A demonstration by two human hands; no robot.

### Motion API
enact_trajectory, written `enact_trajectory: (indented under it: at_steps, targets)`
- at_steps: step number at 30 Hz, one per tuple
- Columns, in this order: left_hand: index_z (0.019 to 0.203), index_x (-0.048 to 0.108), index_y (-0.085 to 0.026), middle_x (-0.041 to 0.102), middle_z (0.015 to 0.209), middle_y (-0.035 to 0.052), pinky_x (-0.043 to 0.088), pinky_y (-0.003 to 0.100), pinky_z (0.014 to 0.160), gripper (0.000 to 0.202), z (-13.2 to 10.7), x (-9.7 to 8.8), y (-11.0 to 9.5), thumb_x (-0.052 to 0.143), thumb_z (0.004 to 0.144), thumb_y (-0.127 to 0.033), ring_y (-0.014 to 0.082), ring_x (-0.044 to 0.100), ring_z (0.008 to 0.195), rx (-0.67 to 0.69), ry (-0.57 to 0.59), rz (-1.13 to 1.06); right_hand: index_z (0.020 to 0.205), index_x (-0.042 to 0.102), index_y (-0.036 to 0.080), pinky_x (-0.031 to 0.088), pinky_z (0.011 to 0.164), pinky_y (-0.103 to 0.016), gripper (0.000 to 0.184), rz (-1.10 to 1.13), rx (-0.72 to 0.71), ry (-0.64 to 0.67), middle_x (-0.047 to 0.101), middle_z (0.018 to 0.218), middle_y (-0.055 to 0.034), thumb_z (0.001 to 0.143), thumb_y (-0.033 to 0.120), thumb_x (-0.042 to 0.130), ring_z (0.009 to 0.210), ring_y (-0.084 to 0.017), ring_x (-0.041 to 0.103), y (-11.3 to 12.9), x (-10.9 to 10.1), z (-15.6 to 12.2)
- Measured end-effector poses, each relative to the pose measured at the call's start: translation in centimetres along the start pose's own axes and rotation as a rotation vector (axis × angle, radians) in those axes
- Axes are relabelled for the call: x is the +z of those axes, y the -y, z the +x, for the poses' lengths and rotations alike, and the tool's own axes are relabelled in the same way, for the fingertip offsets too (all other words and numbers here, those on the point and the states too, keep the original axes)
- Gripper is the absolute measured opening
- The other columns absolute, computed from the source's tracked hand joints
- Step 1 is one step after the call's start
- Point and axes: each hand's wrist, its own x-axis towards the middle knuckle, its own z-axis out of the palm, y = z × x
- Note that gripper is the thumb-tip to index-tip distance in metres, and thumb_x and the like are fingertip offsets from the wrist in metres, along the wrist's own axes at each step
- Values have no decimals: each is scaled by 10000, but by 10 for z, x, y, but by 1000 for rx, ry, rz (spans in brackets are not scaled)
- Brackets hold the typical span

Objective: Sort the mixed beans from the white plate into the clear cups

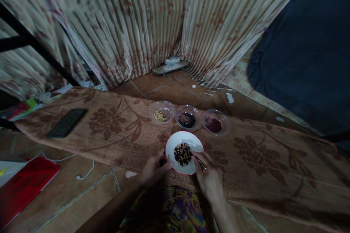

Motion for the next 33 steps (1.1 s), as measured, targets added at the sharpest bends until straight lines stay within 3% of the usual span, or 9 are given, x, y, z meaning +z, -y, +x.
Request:
enact_trajectory:
  at_steps: [15, 22, 27, 33]
  targets:
    - [1235, 558, -176, 680, 865, 17, 494, 266, 746, 507, 0, 0, 0, 663, 782, -379, 176, 589, 783, -11, -10, -10, 943, 695, 228, 523, 793, -339, 284, 3, -7, -17, 716, 972, -67, 908, 415, 484, 912, -215, 670, -1, -3, 1]
    - [1249, 552, -177, 682, 898, 30, 503, 275, 765, 508, 0, -1, -3, 664, 786, -354, 182, 597, 795, 16, -6, -25, 916, 707, 227, 534, 764, -330, 278, 33, 6, -111, 716, 964, -75, 880, 435, 525, 907, -219, 665, 6, -10, 9]
    - [1239, 559, -188, 688, 888, 28, 511, 291, 782, 497, 0, 0, -1, 667, 786, -361, 187, 606, 789, 9, -20, -41, 917, 710, 232, 541, 768, -334, 271, 58, 6, -172, 720, 963, -69, 869, 439, 542, 876, -213, 675, 17, -16, 29]
    - [1272, 528, -191, 712, 965, 57, 525, 322, 835, 528, 1, -1, -3, 667, 795, -371, 234, 637, 905, 27, 8, -109, 915, 706, 210, 518, 841, -359, 282, 148, -43, -260, 714, 1003, -80, 878, 421, 523, 965, -223, 654, 29, -12, 78]
